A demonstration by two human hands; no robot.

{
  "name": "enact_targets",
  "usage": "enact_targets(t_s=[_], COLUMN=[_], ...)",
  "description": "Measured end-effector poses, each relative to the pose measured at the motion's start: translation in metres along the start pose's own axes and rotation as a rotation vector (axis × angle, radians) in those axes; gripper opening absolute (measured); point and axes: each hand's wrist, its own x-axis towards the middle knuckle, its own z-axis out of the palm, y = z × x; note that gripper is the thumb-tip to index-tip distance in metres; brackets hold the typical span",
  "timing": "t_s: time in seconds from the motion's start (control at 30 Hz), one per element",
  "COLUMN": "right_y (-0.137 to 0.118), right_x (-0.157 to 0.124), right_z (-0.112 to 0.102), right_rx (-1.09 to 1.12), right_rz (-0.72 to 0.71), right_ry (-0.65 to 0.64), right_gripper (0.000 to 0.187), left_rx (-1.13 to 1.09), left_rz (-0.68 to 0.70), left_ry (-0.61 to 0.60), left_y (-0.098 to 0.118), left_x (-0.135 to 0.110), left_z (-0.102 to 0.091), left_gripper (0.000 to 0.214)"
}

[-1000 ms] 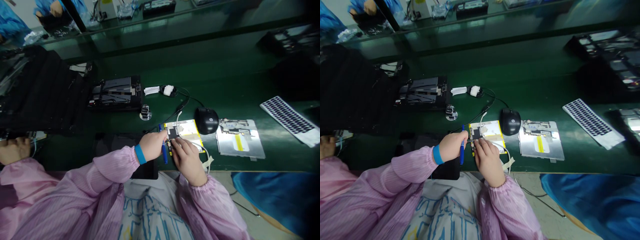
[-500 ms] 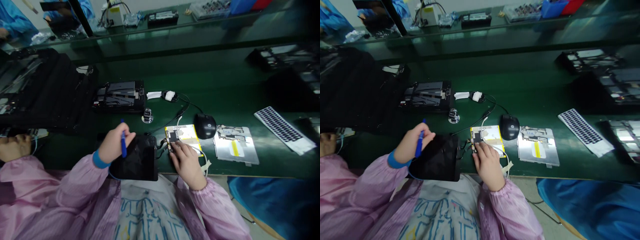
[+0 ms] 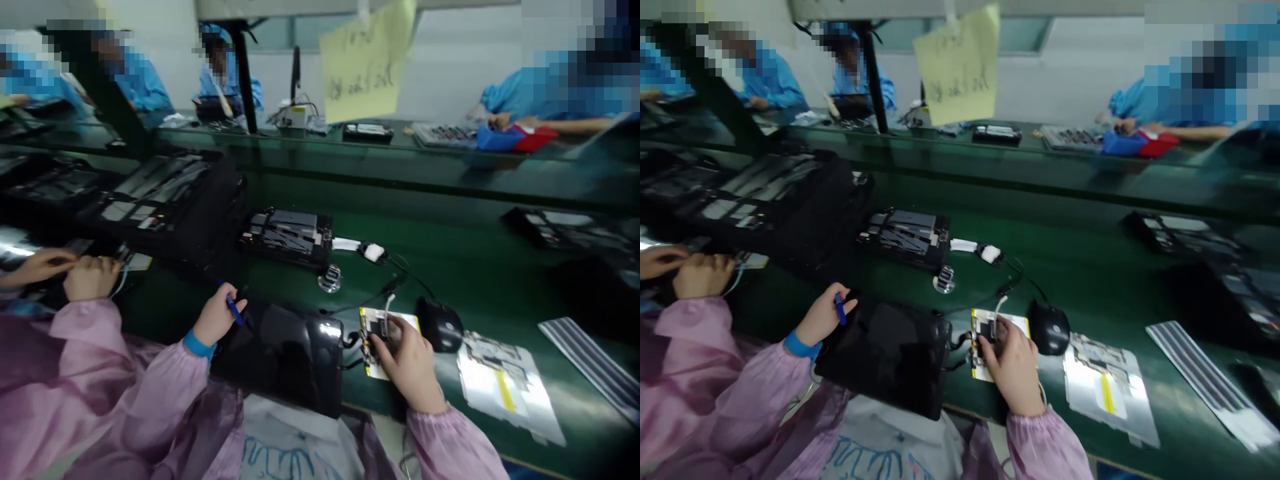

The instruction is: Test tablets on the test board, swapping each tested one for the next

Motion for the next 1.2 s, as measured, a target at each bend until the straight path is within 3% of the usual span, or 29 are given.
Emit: enact_targets(t_s=[0.17,0.37,0.53,0.63,0.73,0.8,0.87,0.9,0.93,1.07,1.13,1.2], right_y=[-0.002,-0.011,0.0,-0.025,-0.085,-0.127,-0.153,-0.158,-0.158,-0.138,-0.135,-0.143], right_x=[-0.002,-0.003,-0.006,-0.012,-0.024,-0.029,-0.027,-0.024,-0.019,0.003,0.007,0.004], right_z=[0.002,-0.002,0.003,-0.006,-0.019,-0.022,-0.019,-0.016,-0.014,-0.017,-0.023,-0.026], right_rx=[-0.053,-0.034,0.159,0.183,0.275,0.338,0.273,0.237,0.191,0.028,0.07,0.149], right_rz=[0.01,0.036,0.123,0.158,-0.004,-0.324,-0.603,-0.654,-0.638,-0.266,-0.273,-0.412], right_ry=[-0.021,-0.095,0.016,0.127,0.064,-0.028,-0.344,-0.41,-0.398,-0.059,-0.05,-0.179], right_gripper=[0.069,0.048,0.052,0.057,0.051,0.048,0.043,0.04,0.039,0.051,0.051,0.043], left_rx=[-0.282,-0.656,-0.803,-0.858,-0.834,-0.796,-0.766,-0.758,-0.752,-0.737,-0.722,-0.708], left_rz=[0.013,-0.06,-0.085,-0.079,-0.023,0.027,0.053,0.057,0.058,0.072,0.09,0.099], left_ry=[-0.03,-0.099,-0.131,-0.131,-0.097,-0.071,-0.06,-0.064,-0.071,-0.092,-0.089,-0.082], left_y=[-0.001,0.0,-0.002,-0.007,-0.014,-0.017,-0.02,-0.021,-0.021,-0.021,-0.02,-0.019], left_x=[-0.005,-0.009,-0.009,-0.007,-0.005,-0.002,0.001,0.002,0.003,0.004,0.004,0.003], left_z=[-0.016,-0.019,-0.007,-0.002,0.002,0.005,0.007,0.007,0.007,0.006,0.006,0.007], left_gripper=[0.028,0.034,0.039,0.04,0.039,0.037,0.036,0.035,0.034,0.033,0.033,0.033])
